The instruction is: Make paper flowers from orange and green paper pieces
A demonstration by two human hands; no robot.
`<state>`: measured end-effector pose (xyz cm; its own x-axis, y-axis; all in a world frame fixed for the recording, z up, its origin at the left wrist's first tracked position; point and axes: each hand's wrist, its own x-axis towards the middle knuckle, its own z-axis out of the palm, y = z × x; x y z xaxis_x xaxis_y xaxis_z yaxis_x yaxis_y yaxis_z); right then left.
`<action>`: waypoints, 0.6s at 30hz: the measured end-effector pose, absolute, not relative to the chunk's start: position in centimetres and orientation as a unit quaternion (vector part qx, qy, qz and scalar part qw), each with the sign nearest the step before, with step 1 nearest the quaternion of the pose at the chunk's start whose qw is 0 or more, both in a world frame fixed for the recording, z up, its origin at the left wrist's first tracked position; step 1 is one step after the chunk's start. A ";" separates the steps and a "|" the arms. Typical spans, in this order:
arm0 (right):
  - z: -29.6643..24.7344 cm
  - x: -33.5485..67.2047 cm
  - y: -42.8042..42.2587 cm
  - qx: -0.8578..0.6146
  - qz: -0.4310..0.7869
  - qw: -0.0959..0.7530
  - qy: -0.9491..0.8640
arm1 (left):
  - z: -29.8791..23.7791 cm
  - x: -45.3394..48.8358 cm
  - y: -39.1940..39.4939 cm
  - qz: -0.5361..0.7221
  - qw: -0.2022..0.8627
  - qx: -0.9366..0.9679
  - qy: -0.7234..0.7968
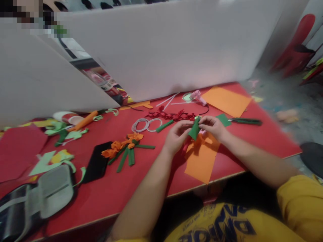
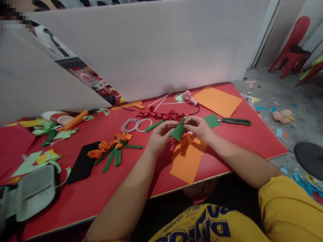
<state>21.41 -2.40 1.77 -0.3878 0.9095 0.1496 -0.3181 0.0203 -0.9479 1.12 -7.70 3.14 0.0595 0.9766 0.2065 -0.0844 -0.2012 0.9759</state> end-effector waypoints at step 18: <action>1.6 21.8 -2.1 -0.247 0.712 0.429 -0.499 | 1.5 -0.3 -6.6 0.527 0.573 0.462 0.424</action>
